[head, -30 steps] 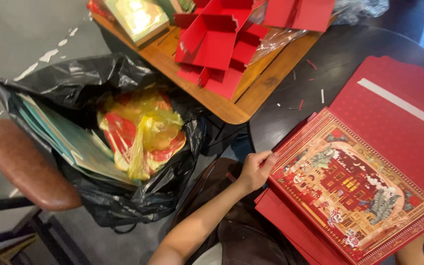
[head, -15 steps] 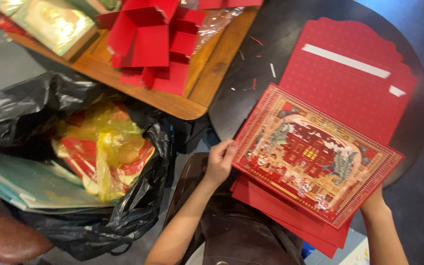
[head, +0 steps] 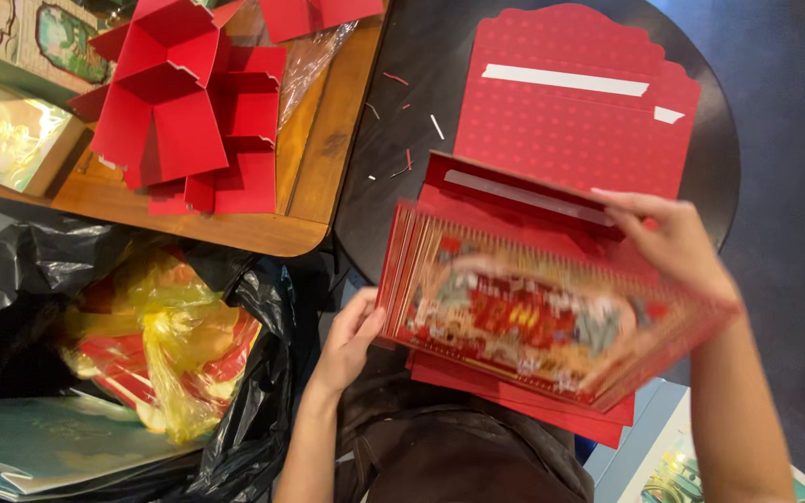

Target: The person assembles red paper boxes by folding and tucking flaps. They then open a larger red box to reveal a decorative interior and handle various other boxes and packaging materials on the table.

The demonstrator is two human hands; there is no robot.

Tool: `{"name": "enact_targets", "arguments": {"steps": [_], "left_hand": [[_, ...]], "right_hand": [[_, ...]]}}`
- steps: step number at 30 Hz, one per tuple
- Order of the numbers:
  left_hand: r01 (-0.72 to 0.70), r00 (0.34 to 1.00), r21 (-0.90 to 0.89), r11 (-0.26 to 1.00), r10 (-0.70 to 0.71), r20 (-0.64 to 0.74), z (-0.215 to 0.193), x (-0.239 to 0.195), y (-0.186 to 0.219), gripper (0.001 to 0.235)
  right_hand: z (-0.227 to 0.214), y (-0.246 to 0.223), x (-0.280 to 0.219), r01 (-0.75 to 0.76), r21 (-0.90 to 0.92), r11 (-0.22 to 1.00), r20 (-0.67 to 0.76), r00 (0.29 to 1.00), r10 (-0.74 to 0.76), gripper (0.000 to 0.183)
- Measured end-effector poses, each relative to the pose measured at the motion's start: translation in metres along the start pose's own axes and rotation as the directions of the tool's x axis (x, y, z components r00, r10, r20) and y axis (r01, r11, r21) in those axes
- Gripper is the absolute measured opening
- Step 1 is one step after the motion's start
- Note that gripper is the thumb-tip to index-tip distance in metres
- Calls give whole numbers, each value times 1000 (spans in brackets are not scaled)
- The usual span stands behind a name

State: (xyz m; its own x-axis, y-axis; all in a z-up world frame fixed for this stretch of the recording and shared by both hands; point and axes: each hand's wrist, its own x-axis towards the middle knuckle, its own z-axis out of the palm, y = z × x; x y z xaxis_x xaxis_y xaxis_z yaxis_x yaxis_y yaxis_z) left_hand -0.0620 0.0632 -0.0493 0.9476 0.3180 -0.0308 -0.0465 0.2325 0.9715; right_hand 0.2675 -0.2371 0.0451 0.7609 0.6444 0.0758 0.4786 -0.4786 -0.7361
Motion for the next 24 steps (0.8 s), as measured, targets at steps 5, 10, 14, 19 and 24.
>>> {"name": "enact_targets", "arguments": {"steps": [5,10,14,19,24], "left_hand": [[82,978,367,927,-4,-210,40,33,28,36],[22,964,492,870,112,-241,58,59,51,52],[132,959,550,825,35,-283,61,69,48,43],[133,946,417,899,10,-324,64,66,41,44],[46,953,399,916,79,-292,63,63,36,42]], "right_hand": [[-38,-3,45,-346,3,938,273,903,333,35],[-38,-5,46,-272,-42,961,276,922,273,36],[-27,-9,23,-113,80,990,243,966,91,40],[-1,-13,-14,252,-75,965,83,966,-246,37],[17,-18,-41,446,-282,850,-2,885,-465,41]]}}
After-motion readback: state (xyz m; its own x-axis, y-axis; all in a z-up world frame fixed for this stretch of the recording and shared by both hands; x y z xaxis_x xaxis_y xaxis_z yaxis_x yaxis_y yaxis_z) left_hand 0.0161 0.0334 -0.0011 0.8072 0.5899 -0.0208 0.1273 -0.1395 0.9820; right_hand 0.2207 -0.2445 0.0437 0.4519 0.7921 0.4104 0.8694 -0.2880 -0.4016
